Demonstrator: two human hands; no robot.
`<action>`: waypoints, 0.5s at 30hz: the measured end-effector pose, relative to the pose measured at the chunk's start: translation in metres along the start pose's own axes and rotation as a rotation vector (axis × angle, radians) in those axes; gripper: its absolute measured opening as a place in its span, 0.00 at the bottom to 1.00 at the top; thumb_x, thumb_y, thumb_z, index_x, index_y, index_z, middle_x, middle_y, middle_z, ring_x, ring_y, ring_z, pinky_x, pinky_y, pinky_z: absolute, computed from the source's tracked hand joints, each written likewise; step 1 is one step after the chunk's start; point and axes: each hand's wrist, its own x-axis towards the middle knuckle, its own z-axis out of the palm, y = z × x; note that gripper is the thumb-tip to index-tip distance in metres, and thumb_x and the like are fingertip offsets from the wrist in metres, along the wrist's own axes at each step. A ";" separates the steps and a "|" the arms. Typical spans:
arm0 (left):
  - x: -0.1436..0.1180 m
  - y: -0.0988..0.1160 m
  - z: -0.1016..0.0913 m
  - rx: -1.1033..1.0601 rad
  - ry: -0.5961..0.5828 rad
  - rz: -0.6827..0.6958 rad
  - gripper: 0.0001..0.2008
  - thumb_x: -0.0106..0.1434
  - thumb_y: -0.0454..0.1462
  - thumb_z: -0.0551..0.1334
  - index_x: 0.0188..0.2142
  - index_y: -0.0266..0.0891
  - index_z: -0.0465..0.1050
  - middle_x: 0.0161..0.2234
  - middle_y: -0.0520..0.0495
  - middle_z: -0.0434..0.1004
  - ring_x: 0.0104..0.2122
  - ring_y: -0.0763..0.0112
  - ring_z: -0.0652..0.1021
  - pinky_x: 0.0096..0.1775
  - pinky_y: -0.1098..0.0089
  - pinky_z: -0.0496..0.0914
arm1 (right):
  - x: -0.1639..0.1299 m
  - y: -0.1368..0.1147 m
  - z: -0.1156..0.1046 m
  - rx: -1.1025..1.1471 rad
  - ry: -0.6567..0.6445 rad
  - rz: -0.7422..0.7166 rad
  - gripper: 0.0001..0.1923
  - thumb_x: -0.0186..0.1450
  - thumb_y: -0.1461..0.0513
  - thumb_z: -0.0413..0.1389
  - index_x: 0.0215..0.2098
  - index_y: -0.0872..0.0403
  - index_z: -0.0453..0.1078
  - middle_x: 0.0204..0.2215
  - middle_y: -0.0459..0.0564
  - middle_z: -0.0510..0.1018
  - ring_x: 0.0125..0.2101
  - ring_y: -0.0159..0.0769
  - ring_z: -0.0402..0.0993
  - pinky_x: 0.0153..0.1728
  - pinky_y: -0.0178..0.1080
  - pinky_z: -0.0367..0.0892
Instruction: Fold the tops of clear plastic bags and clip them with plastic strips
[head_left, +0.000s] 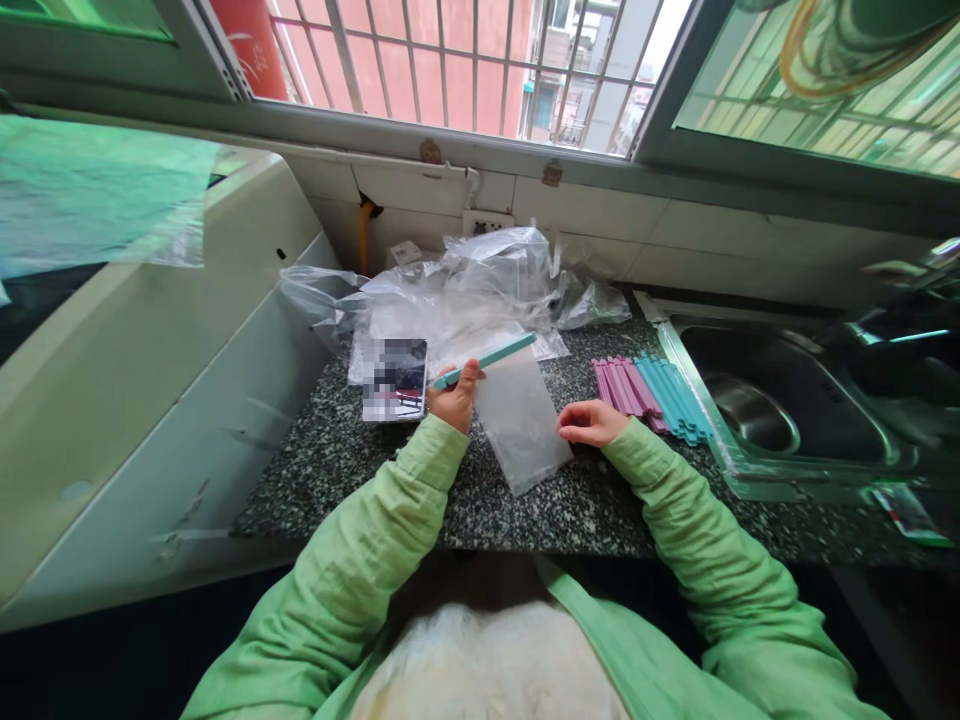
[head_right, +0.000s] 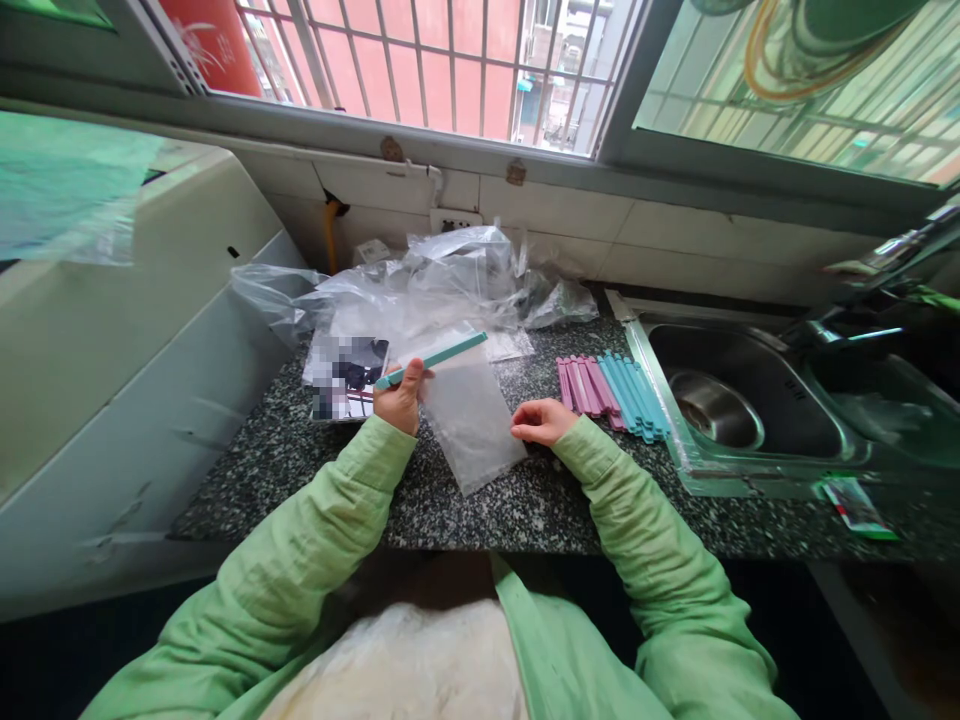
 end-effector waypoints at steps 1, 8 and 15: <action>-0.002 0.001 0.000 0.024 -0.038 -0.005 0.23 0.45 0.55 0.61 0.17 0.36 0.71 0.09 0.56 0.57 0.11 0.83 0.57 0.15 0.75 0.51 | 0.001 -0.001 0.002 0.020 0.012 -0.014 0.22 0.42 0.49 0.61 0.23 0.58 0.65 0.15 0.40 0.67 0.18 0.24 0.61 0.21 0.31 0.58; -0.007 0.003 0.001 0.074 -0.141 -0.026 0.23 0.43 0.56 0.62 0.15 0.36 0.71 0.09 0.56 0.57 0.12 0.82 0.57 0.16 0.75 0.50 | 0.006 -0.001 0.015 -0.019 0.026 -0.057 0.24 0.44 0.44 0.58 0.17 0.57 0.62 0.12 0.39 0.63 0.16 0.23 0.58 0.18 0.30 0.55; -0.004 0.001 0.001 0.071 -0.165 -0.049 0.23 0.41 0.56 0.63 0.15 0.36 0.72 0.10 0.54 0.60 0.12 0.82 0.58 0.16 0.74 0.50 | 0.004 0.002 0.016 -0.060 -0.063 -0.064 0.23 0.44 0.46 0.59 0.15 0.57 0.60 0.11 0.39 0.61 0.15 0.21 0.55 0.16 0.29 0.51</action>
